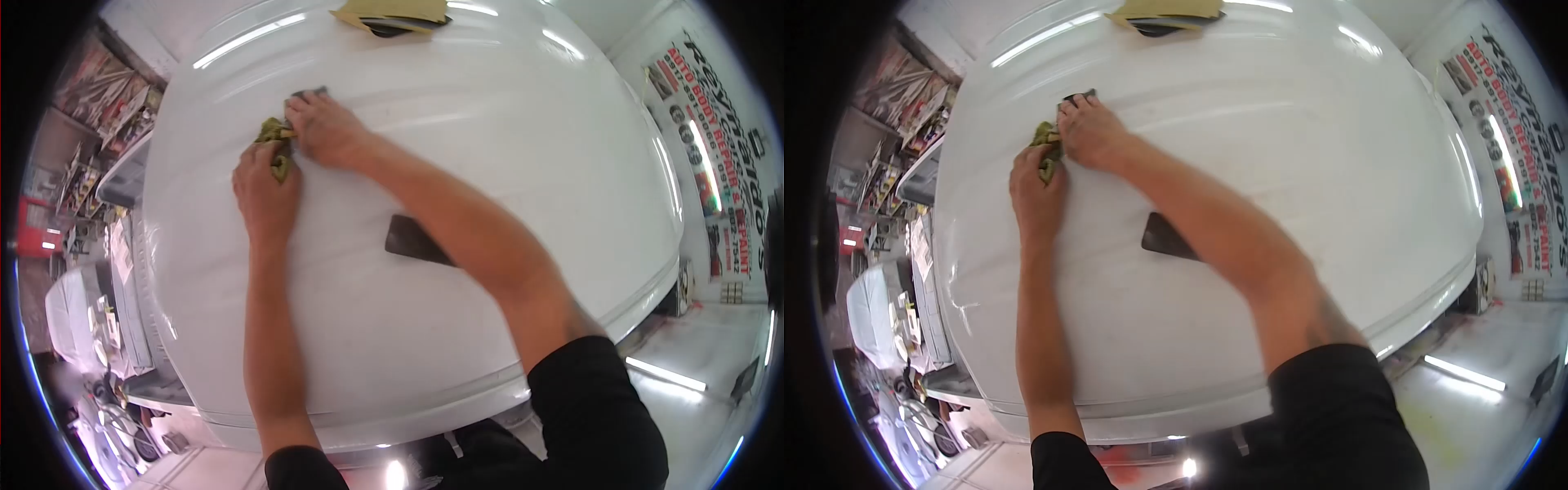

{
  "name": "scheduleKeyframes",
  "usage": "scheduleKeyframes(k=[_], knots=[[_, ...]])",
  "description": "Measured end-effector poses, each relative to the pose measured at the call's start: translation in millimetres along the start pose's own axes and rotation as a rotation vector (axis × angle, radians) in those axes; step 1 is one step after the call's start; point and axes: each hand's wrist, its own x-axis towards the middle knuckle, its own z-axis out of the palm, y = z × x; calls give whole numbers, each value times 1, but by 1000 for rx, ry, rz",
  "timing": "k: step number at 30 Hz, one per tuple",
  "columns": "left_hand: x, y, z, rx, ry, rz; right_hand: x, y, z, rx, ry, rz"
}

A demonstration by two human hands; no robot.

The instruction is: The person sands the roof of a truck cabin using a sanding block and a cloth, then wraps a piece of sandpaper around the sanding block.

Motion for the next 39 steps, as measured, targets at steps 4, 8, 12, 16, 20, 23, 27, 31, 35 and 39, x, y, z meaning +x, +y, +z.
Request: scheduleKeyframes(k=[4, 8, 12, 16, 20, 23, 27, 31, 35, 39], knots=[[-8, 4, -2, -1, -16, -56, -101, 139, -70, -100, 76, 12], [-3, 5, -4, 54, -4, -35, -141, 210, -150, -537, -246, 380], [-1, -1, -3, 45, 1, -37, -67, 106, 14, -301, 202, -46], [-5, 9, 2, -15, -34, -14, -31, 31, -38, -27, -231, 61], [-6, 3, 3, 24, -16, 4, -135, 231, -79, -283, -67, 208], [-7, 10, -1, 24, -8, -41, -132, 248, -123, -587, -391, 382], [-3, 3, -2, 28, 16, -4, -34, 106, -14, -233, 36, 61], [-9, 4, 0, -29, -7, -7, -7, 78, -36, -11, -138, 59], [-3, -4, -1, -11, -5, 33, -88, 318, -42, -298, 193, 220], [1, 3, -6, 30, -16, -35, -69, 211, -93, -565, -234, 166]])
